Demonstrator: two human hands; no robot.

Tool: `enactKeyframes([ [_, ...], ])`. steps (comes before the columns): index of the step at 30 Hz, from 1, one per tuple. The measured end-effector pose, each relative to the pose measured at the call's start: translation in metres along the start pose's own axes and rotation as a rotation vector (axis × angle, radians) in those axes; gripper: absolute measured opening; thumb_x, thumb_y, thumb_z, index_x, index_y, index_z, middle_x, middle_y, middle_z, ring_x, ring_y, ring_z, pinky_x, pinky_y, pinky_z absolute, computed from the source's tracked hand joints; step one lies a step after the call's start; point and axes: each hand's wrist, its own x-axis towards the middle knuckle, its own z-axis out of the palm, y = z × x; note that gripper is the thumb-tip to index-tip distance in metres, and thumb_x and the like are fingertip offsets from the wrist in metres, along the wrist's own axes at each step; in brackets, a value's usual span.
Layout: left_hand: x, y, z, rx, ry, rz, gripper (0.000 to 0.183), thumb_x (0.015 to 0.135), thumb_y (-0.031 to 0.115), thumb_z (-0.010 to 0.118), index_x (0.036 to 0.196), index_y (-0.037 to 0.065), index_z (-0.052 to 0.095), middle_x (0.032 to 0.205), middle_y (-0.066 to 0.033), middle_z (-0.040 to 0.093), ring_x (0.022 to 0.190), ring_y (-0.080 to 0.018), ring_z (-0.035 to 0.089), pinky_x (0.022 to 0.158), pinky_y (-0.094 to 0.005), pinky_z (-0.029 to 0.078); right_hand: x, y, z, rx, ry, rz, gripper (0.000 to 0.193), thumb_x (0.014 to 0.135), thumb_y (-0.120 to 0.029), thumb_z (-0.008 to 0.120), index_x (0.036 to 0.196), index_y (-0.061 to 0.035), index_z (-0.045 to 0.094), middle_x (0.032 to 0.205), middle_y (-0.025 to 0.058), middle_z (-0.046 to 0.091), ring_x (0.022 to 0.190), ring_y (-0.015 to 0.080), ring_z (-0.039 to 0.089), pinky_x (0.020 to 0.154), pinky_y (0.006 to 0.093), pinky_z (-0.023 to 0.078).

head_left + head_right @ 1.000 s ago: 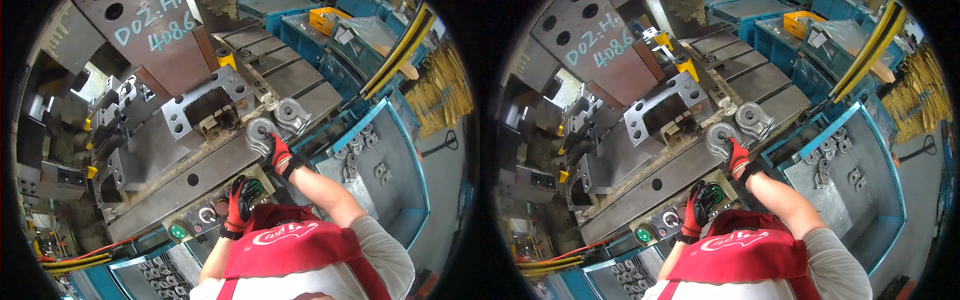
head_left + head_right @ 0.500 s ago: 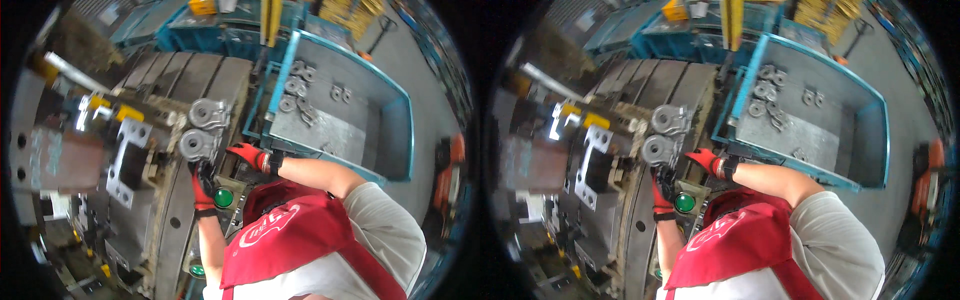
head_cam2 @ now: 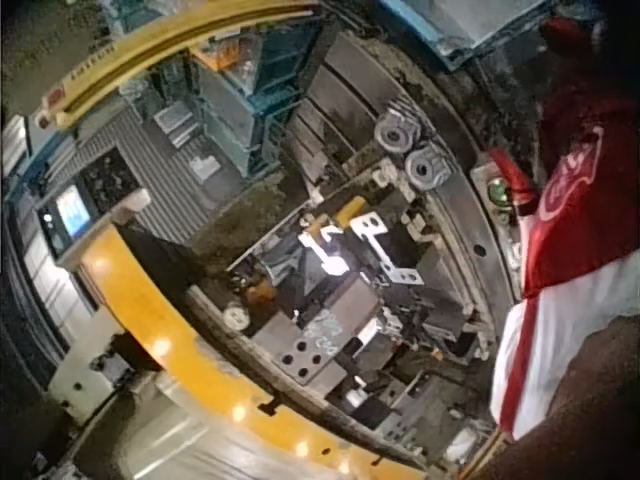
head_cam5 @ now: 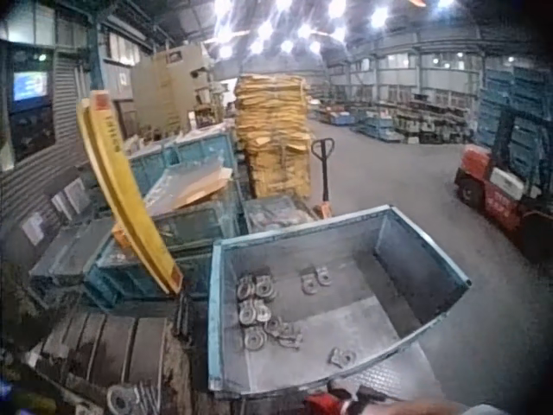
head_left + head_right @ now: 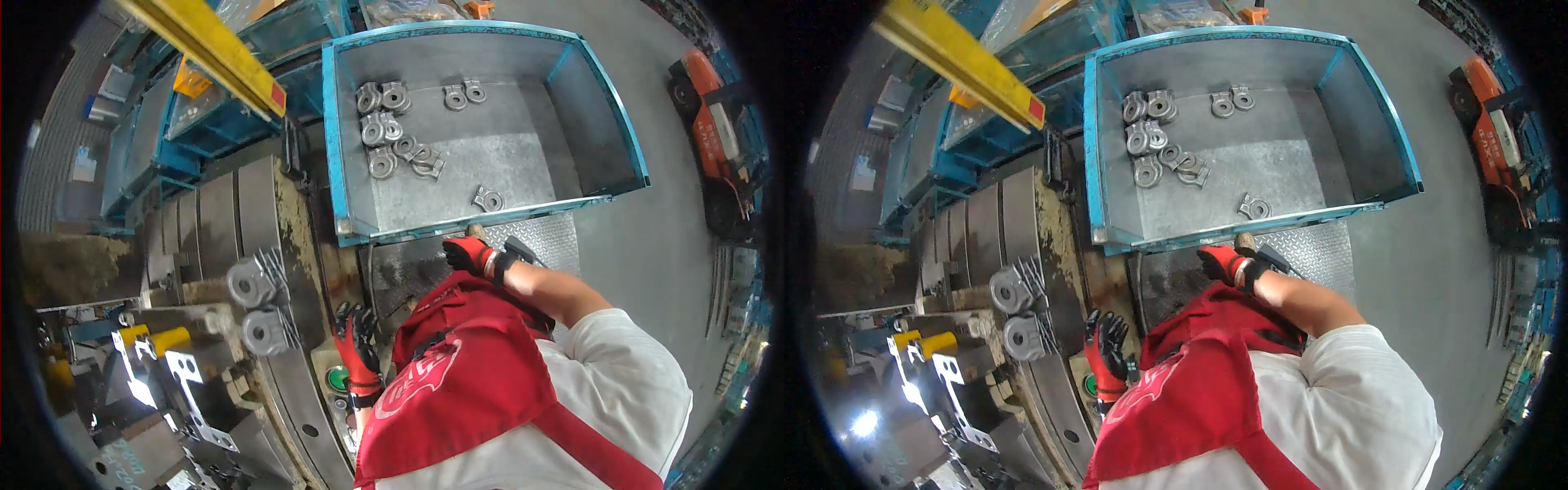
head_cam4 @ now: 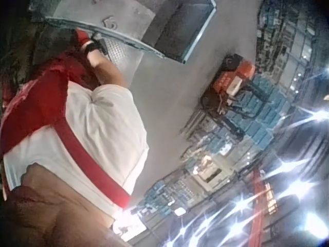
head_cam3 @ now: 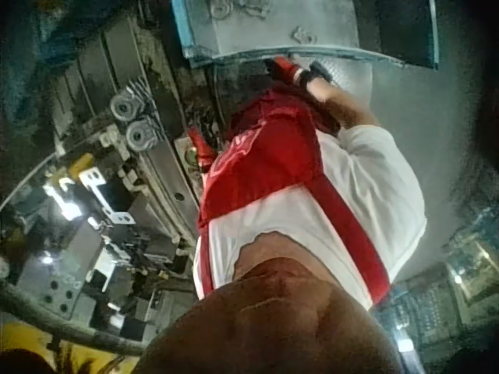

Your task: Load metal workpieces into a stamping press, activate the press using safety buttons, and remove finished parts.

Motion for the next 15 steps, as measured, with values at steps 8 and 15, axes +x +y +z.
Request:
enactKeyframes([
  [8, 0.086, -0.005, 0.103, 0.259, -0.141, -0.047, 0.039, 0.094, 0.019, 0.042, 0.128, 0.000, 0.038, 0.123, -0.0119, 0.046, 0.110, -0.0273, 0.052, 0.091, -0.0414, 0.046, 0.024, -0.041, -0.072, 0.261, 0.190, 0.403, 0.025, 0.086, -0.030, 0.056, 0.099, -0.0105, 0.061, 0.073, 0.0023, 0.058, 0.069, 0.0142, 0.058, 0.058, 0.0281, 0.047],
  [15, 0.181, -0.025, 0.194, 0.447, -0.246, -0.029, 0.032, 0.090, 0.011, 0.051, 0.120, 0.001, 0.050, 0.113, -0.0090, 0.055, 0.101, -0.0199, 0.056, 0.085, -0.0306, 0.046, 0.055, -0.009, -0.164, -0.127, 0.247, 0.394, 0.034, 0.077, -0.033, 0.061, 0.087, -0.0005, 0.064, 0.074, 0.0066, 0.062, 0.067, 0.0169, 0.057, 0.062, 0.0304, 0.045],
])
